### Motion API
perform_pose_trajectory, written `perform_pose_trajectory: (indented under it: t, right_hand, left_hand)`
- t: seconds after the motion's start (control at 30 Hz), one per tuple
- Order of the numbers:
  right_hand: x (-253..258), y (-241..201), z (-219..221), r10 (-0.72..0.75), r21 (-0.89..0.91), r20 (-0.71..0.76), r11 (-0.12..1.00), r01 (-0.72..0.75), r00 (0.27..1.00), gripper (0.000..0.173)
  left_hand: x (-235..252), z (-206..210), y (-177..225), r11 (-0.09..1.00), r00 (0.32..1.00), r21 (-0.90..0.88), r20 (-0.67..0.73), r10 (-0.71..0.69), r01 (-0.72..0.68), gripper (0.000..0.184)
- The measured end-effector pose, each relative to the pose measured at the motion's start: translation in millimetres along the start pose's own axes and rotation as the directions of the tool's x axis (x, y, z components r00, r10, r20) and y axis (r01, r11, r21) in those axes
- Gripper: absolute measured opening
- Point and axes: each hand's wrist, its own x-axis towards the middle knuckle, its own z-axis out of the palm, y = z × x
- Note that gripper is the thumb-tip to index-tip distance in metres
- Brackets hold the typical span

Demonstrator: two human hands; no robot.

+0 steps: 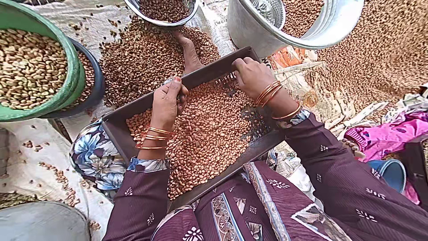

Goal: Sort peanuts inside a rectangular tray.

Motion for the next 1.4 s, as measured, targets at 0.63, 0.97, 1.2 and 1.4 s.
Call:
perform_pose_trajectory:
  t: [0.63, 0.97, 1.2, 1.4]
  right_hand:
    - [-73, 15, 45, -0.574, 0.504, 0.065, 0.725, 0.469, 0.816, 0.020]
    - [-76, 17, 44, -0.451, 0.217, 0.031, 0.874, 0.435, 0.892, 0.014]
    - [-77, 27, 43, -0.507, 0.228, -0.075, 0.829, 0.510, 0.858, 0.010]
    - [-88, -2, 69, -0.654, 0.320, -0.070, 0.701, 0.637, 0.754, 0.011]
  left_hand:
    - [-3, 1, -12, 0.876, 0.970, 0.443, 0.225, 0.096, -0.189, 0.023]
    - [-12, 2, -11, 0.792, 0.958, 0.568, 0.276, 0.072, -0.223, 0.027]
    - [-16, 5, -12, 0.740, 0.953, 0.620, 0.289, 0.091, -0.259, 0.025]
    - [-18, 9, -12, 0.701, 0.948, 0.653, 0.298, 0.110, -0.287, 0.026]
